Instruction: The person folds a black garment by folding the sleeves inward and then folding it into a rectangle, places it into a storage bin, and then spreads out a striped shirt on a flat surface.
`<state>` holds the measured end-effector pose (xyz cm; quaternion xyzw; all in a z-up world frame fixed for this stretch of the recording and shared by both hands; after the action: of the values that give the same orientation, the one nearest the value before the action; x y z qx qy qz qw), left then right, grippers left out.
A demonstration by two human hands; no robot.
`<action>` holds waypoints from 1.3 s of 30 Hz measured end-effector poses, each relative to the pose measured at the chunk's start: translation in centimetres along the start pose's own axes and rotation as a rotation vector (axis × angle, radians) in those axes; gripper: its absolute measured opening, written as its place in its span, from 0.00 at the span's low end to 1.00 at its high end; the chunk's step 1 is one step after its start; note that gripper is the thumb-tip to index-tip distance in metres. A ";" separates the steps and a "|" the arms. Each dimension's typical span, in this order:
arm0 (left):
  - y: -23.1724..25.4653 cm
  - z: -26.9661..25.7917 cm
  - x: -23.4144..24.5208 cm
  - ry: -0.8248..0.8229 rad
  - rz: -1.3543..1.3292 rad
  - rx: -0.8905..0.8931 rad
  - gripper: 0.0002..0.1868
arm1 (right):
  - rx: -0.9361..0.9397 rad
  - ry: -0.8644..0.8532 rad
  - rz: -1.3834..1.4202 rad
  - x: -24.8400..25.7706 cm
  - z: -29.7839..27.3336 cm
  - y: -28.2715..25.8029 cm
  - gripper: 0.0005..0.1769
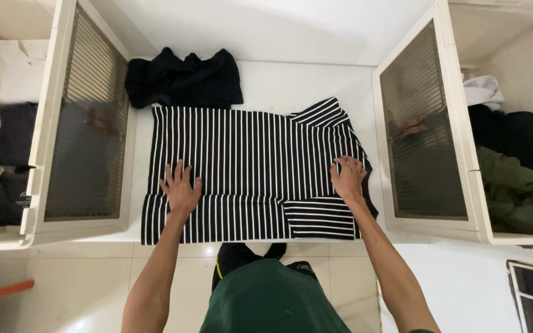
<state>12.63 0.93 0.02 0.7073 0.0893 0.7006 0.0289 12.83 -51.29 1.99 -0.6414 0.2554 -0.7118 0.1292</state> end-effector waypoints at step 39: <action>-1.9 20.4 6.1 0.076 0.170 -0.260 0.13 | 0.136 -0.266 -0.246 0.3 12.8 -8.8 0.13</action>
<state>32.80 5.48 5.35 0.6755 -0.0611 0.7326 0.0575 26.53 -46.63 7.51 -0.7460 0.1071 -0.6468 0.1171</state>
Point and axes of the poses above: each hand's wrist, its own z-axis towards the middle knuckle, its own x-axis out of the back of the hand, y = z × x, the point moved 3 cm from there along z, towards the middle knuckle, and after that the axes turned 10 degrees about z, right-handed, at the moved point
